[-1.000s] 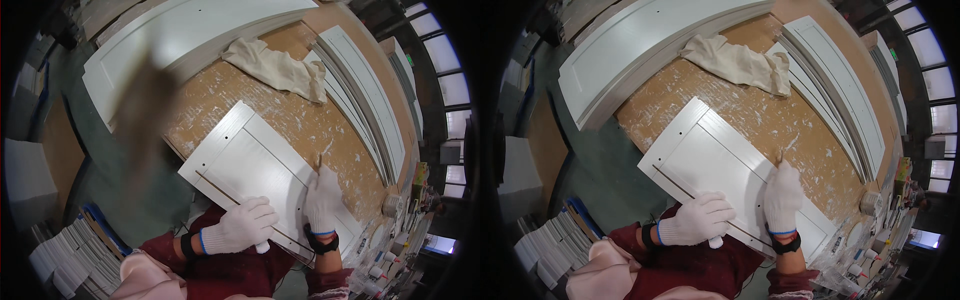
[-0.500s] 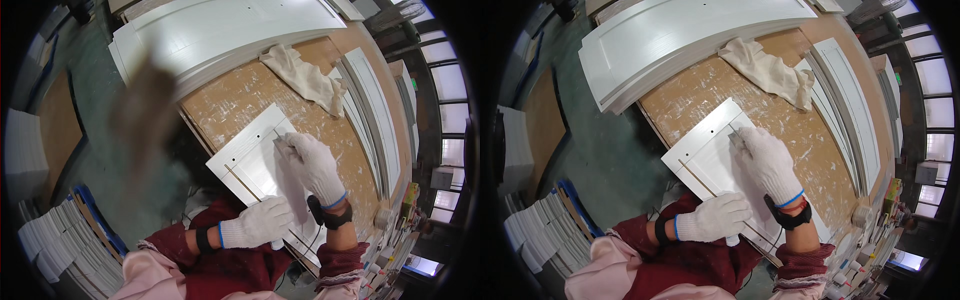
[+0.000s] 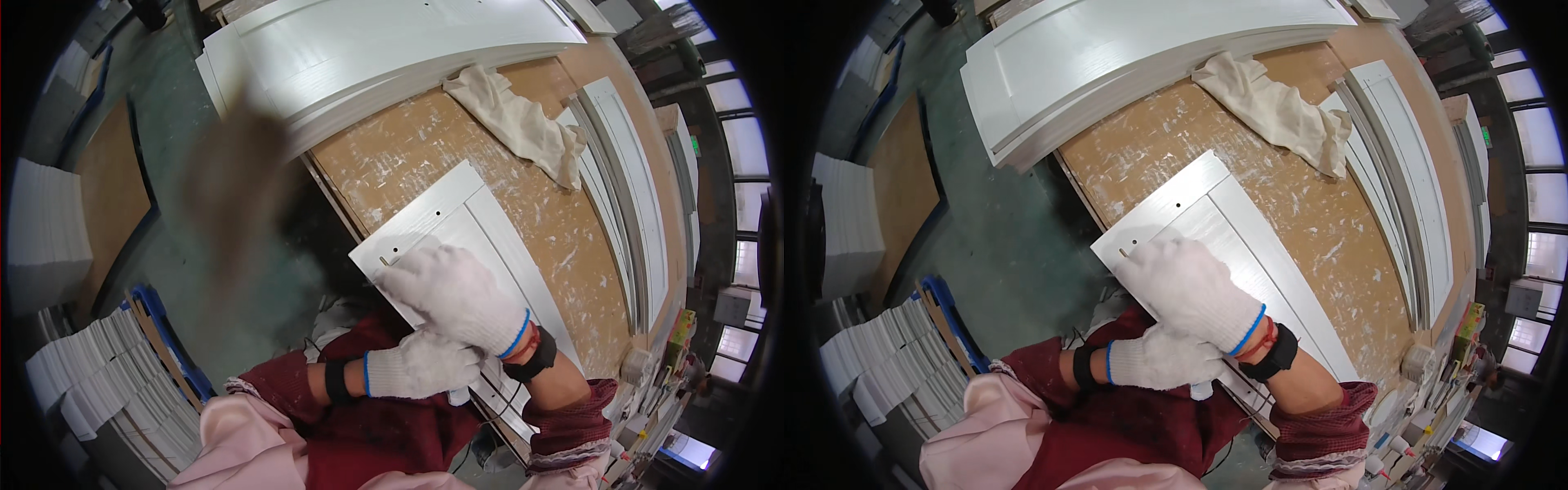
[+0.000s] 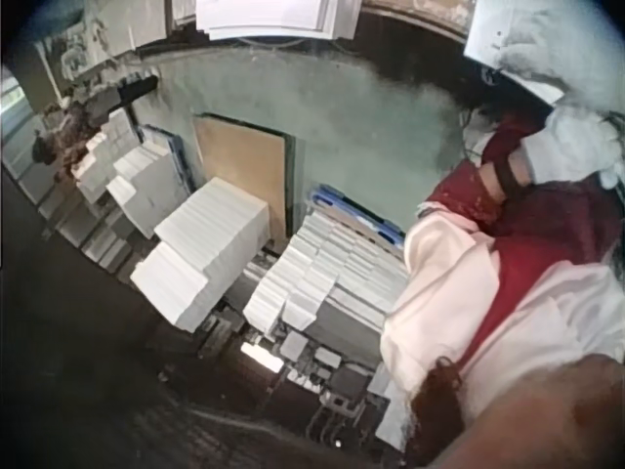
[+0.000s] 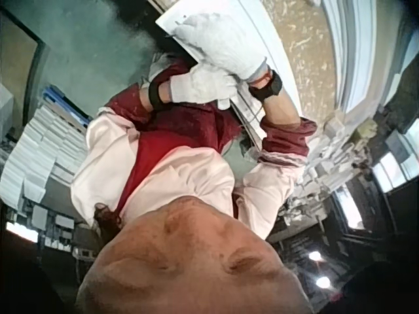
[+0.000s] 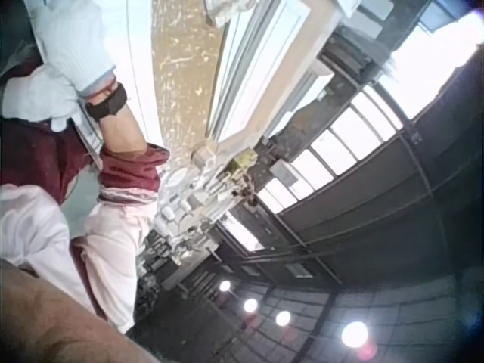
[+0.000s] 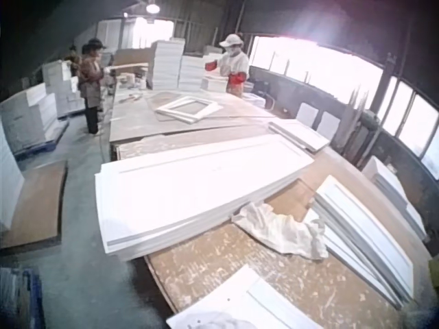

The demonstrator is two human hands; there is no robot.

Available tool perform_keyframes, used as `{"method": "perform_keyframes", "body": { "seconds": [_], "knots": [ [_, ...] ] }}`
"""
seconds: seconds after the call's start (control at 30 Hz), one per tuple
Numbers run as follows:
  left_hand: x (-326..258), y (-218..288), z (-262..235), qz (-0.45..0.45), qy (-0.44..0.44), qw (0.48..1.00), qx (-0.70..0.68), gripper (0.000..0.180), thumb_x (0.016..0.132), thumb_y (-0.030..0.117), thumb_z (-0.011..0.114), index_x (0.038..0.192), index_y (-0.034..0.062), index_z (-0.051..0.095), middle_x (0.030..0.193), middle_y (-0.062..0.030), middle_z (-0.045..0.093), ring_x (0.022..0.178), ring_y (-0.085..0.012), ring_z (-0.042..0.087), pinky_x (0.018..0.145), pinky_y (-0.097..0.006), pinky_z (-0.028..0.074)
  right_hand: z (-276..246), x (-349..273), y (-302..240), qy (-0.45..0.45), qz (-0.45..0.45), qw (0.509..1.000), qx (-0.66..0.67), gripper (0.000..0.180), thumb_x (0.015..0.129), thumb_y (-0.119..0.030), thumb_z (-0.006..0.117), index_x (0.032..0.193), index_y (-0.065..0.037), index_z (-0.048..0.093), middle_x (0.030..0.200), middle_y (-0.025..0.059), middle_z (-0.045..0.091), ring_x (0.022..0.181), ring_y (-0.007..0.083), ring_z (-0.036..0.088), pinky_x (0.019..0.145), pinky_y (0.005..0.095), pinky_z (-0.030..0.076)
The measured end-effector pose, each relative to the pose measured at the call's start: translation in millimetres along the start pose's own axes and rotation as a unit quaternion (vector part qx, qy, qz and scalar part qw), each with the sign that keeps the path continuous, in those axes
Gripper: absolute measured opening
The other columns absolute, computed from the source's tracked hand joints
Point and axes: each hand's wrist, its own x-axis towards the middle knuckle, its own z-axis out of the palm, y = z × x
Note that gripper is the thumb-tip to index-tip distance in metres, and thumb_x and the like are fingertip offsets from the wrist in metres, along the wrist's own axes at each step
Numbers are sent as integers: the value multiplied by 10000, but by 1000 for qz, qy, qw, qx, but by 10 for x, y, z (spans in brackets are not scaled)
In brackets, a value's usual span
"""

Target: Cleaning and repairing white furniture panels by filling gaps with a blue applicator and wiping with a rag.

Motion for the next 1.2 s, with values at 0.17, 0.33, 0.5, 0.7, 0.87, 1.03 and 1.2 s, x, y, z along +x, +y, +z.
{"method": "perform_keyframes", "body": {
  "seconds": [0.17,0.33,0.5,0.7,0.87,1.03,1.2],
  "knots": [
    [57,-78,9,114,174,977,42,177,787,203,626,903,95,703,915,-36,684,898,-207,687,693,-371,585,-26,73,137,74,179,980,-48,164,875,-203,601,1009,-115,635,845,88,613,837,278,640,674,424,510],
    [-76,10,322,-7,128,985,-119,149,789,185,604,880,117,701,959,-28,669,973,-210,648,951,-396,493,131,22,-174,22,47,997,58,141,839,-183,609,963,-116,617,840,92,611,830,276,636,721,413,509],
    [21,-34,170,86,85,992,47,169,755,179,628,885,98,699,976,-38,676,982,-217,654,867,-418,529,-85,164,51,46,138,989,-42,142,829,-174,604,953,-107,622,845,107,616,842,302,634,740,414,514],
    [-166,-6,457,-26,222,919,-324,159,778,209,603,882,136,700,1049,-23,641,1013,-217,602,900,-381,502,-65,-141,-133,-10,-45,997,62,199,779,-163,630,966,-96,639,850,90,627,825,291,641,693,394,524],
    [9,-66,99,62,132,989,26,79,733,210,615,784,165,656,1118,-27,637,1066,-204,594,1028,-362,440,-238,-680,183,104,138,965,199,313,763,-105,671,1076,-127,668,851,98,602,755,298,614,650,402,494],
    [23,-96,93,94,162,982,-14,101,680,187,609,734,111,572,1005,-43,606,1014,-220,580,1021,-359,438,-201,-1302,244,88,332,926,159,275,794,-80,669,1067,-110,695,799,114,604,729,284,621,653,354,499],
    [48,-88,65,104,193,975,-25,119,679,172,611,740,97,541,990,-48,597,998,-233,587,999,-361,455,-37,-1916,401,178,407,889,111,228,813,-56,662,1031,-92,716,866,120,660,746,258,649,667,334,510]
  ]
}}
